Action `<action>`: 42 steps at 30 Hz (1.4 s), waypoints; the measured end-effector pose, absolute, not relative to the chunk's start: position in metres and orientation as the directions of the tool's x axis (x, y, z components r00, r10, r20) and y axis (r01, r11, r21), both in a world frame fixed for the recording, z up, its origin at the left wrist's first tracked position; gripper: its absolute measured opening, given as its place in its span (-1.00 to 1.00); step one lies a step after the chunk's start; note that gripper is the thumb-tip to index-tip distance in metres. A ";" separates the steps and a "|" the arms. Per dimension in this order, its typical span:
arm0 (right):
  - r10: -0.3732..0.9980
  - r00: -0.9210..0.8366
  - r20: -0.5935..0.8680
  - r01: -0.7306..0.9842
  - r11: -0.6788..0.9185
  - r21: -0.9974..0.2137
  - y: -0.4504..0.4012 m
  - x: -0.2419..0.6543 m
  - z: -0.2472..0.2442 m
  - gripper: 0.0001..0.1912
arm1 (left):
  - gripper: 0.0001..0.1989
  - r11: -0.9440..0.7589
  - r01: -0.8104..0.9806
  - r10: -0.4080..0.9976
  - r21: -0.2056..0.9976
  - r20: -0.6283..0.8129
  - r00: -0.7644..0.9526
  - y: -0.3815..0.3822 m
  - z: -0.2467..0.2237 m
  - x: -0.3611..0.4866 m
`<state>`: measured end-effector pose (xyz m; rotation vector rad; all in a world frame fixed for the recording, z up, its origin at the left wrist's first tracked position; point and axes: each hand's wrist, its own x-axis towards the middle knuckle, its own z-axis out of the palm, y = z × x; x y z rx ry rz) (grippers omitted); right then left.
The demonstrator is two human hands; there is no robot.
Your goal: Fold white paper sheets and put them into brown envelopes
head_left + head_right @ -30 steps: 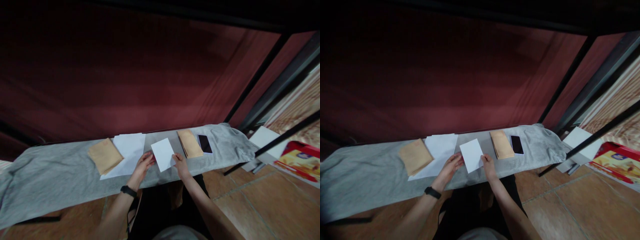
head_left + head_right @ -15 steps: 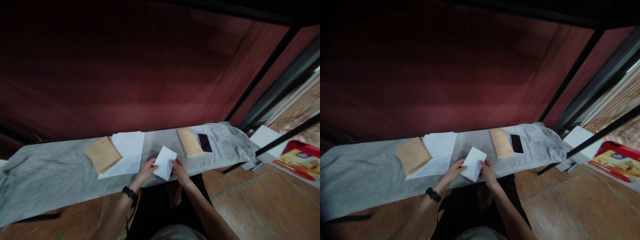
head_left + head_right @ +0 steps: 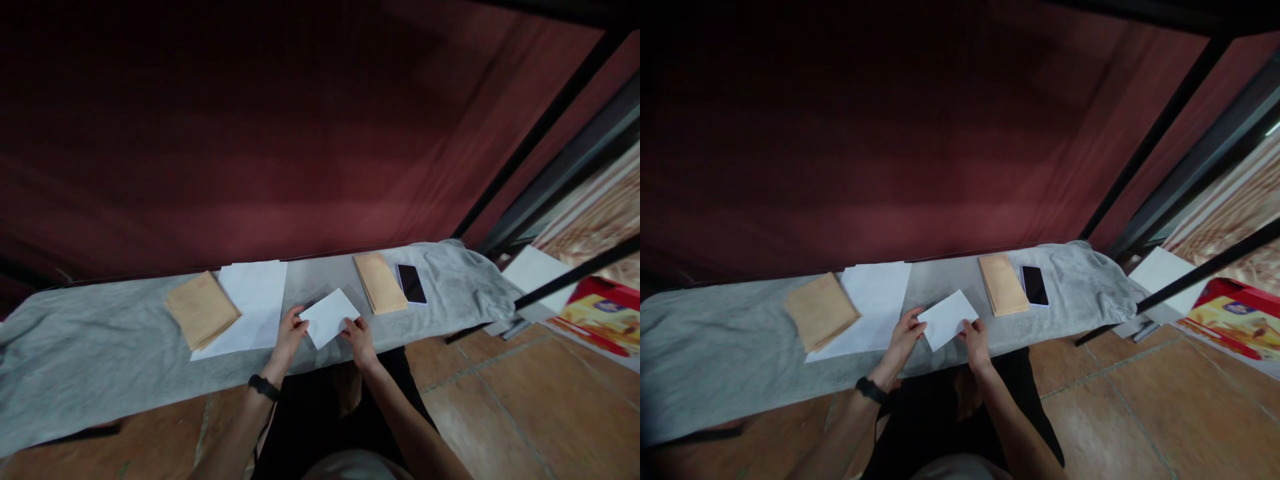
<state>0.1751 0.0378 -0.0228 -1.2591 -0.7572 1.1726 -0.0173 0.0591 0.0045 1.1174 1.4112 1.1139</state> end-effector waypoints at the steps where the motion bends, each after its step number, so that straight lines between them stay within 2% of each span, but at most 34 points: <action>1: 0.938 0.308 -0.158 -0.222 -0.091 -0.971 0.038 0.176 -0.025 -0.57 | -0.46 0.107 0.164 0.991 0.981 -0.092 -0.093 0.064 0.005 -0.019; 3: 0.917 0.369 -0.149 -0.183 -0.086 -0.979 0.037 0.181 -0.028 -0.57 | -0.44 0.025 0.311 0.998 0.950 -0.005 -0.067 0.076 0.008 -0.024; 5: 0.904 0.420 -0.079 -0.085 -0.048 -0.995 0.036 0.187 -0.028 -0.57 | -0.40 -0.015 0.415 0.999 0.910 0.030 -0.029 0.088 0.010 -0.028; 8: 0.921 0.337 0.194 0.267 0.104 -0.958 0.034 0.193 -0.023 -0.62 | -0.38 -0.038 0.522 0.999 0.852 0.032 0.021 0.102 0.010 -0.031; 10: 0.929 0.137 0.343 0.488 0.238 -0.840 0.036 0.188 -0.018 -0.61 | -0.38 -0.052 0.590 0.998 0.806 0.029 0.048 0.108 0.007 -0.031; 11: 0.928 0.036 0.372 0.555 0.291 -0.779 0.038 0.183 -0.016 -0.59 | -0.38 -0.057 0.621 0.998 0.781 0.027 0.057 0.110 0.005 -0.030; 13: 0.918 -0.125 0.377 0.665 0.359 -0.655 0.044 0.171 -0.013 -0.57 | -0.39 -0.077 0.681 0.997 0.728 0.056 0.054 0.108 0.003 -0.027; 16: 0.911 -0.255 0.323 0.791 0.389 -0.472 0.051 0.157 -0.013 -0.54 | -0.46 -0.164 0.778 0.966 0.606 0.259 0.002 0.092 -0.002 -0.016; 17: 0.910 -0.279 0.306 0.818 0.392 -0.421 0.052 0.154 -0.013 -0.52 | -0.50 -0.204 0.809 0.940 0.552 0.340 0.005 0.084 -0.004 -0.010; 19: 0.903 -0.325 0.281 0.847 0.410 -0.338 0.053 0.154 -0.016 -0.50 | -0.54 -0.280 0.842 0.921 0.461 0.375 0.101 0.068 -0.008 0.001; 21: 0.893 -0.366 0.263 0.858 0.433 -0.276 0.053 0.156 -0.018 -0.46 | -0.52 -0.370 0.851 0.912 0.372 0.317 0.258 0.054 -0.012 0.012; 24: 0.890 -0.381 0.251 0.871 0.436 -0.226 0.055 0.160 -0.020 -0.43 | -0.45 -0.396 0.875 0.911 0.278 0.239 0.337 0.045 -0.016 0.019; 33: 0.920 -0.207 0.332 0.936 0.285 -0.208 0.065 0.177 -0.028 -0.46 | -0.32 -0.293 0.943 0.941 0.161 0.224 0.254 0.047 -0.018 0.013; 42: 0.906 -0.147 0.398 0.962 0.224 -0.155 0.053 0.198 -0.033 -0.45 | -0.42 -0.202 0.967 0.964 0.154 0.206 0.169 0.047 -0.011 0.006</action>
